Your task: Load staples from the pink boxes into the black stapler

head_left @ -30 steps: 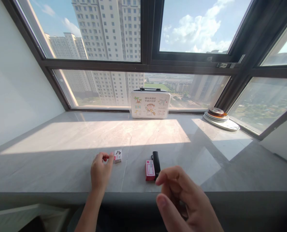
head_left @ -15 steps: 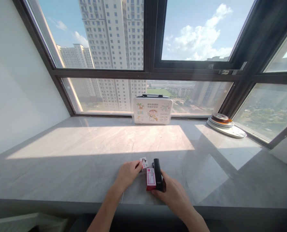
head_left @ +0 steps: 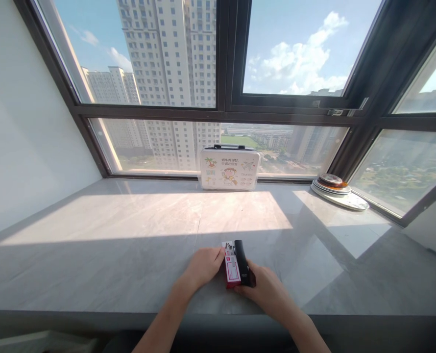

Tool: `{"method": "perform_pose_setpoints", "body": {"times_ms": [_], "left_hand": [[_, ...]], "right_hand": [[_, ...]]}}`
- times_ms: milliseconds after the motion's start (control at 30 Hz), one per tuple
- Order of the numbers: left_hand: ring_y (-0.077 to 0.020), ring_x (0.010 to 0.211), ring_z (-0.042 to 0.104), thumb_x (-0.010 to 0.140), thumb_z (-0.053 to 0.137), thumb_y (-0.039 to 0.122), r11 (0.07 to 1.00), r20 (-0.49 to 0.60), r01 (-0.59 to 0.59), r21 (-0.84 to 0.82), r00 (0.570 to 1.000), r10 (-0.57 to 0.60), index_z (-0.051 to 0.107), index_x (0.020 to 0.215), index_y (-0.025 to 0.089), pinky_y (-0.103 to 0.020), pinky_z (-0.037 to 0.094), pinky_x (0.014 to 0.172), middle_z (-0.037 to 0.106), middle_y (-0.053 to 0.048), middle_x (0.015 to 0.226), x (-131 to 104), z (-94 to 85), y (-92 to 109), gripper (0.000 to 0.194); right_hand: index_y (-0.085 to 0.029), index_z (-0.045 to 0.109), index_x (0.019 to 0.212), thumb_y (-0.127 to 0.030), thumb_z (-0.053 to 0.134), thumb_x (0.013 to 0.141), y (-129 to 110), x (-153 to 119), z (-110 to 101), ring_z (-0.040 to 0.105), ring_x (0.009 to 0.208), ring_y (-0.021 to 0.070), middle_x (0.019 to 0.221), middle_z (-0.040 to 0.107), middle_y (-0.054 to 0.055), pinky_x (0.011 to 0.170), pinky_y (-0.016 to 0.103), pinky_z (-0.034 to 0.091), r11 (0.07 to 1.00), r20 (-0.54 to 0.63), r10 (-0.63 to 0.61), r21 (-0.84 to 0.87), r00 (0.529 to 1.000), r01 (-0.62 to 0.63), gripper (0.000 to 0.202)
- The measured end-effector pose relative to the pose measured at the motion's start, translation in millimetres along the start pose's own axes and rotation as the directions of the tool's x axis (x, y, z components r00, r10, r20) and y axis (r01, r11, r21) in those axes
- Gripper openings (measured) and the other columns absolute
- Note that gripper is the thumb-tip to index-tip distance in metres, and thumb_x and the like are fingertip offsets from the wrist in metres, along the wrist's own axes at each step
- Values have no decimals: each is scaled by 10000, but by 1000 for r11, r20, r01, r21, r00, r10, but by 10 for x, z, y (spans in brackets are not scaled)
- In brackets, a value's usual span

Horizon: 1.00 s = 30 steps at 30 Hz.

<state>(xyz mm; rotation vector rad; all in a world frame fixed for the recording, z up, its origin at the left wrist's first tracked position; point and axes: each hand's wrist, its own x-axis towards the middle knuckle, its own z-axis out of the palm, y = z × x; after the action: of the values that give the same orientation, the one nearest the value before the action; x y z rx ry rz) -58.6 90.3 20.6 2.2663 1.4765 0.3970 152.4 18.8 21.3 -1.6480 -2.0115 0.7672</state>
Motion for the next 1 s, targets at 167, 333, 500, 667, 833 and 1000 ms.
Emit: {"method": "perform_pose_setpoints", "body": {"times_ms": [167, 333, 500, 667, 833, 1000], "left_hand": [[-194, 649, 624, 1032, 200, 521, 997, 160, -41, -62, 986, 51, 659, 674, 207, -295, 423, 714, 667, -36, 597, 443, 226, 434, 661], [-160, 498, 577, 1035, 164, 510, 989, 340, -24, -144, 938, 72, 634, 594, 175, -289, 459, 613, 638, -55, 544, 992, 625, 1142, 727], [-176, 510, 601, 1033, 175, 484, 978, 417, 6, -208, 905, 83, 644, 595, 148, -302, 487, 612, 630, -85, 534, 1301, 909, 1656, 724], [-172, 511, 611, 1020, 161, 530, 959, 360, 33, -280, 930, 74, 659, 741, 147, -310, 497, 624, 672, -80, 621, 1224, 890, 1570, 689], [-165, 553, 635, 1019, 172, 443, 937, 251, 97, -336, 968, -10, 602, 1034, 162, -264, 471, 531, 708, -71, 774, 741, 528, 876, 514], [-206, 1059, 636, 1003, 323, 373, 979, -82, -10, -202, 997, -7, 592, 1178, 235, -323, 502, 904, 684, -69, 1159, 103, 220, 205, 349]], "right_hand": [[-216, 677, 1163, -403, 740, 740, 497, -79, -370, 635, 766, 227, 841, 722, 13, 665, 265, 430, 996, -22, -5, 93, 1000, 7, 466], [-189, 715, 1148, -505, 760, 684, 1071, -259, -904, 650, 785, 266, 840, 735, 49, 706, 324, 496, 982, -100, 89, 178, 991, -70, 563], [-178, 731, 1126, -544, 795, 631, 1378, -378, -1259, 646, 777, 277, 829, 733, 54, 708, 340, 512, 975, -114, 134, 195, 984, -110, 619], [-177, 606, 1323, -515, 800, 646, 1699, -470, -1386, 619, 738, 228, 781, 682, 8, 684, 312, 483, 977, -116, 200, 92, 973, -190, 781], [-173, 612, 1210, -503, 713, 756, 1979, -858, -1475, 585, 677, 194, 768, 649, 22, 616, 295, 445, 941, -164, 336, 10, 927, -339, 571], [-230, 669, 822, -441, 566, 890, 1156, -890, -975, 626, 736, 211, 773, 698, 40, 659, 299, 458, 977, -26, 198, -72, 980, -199, 244]]}}
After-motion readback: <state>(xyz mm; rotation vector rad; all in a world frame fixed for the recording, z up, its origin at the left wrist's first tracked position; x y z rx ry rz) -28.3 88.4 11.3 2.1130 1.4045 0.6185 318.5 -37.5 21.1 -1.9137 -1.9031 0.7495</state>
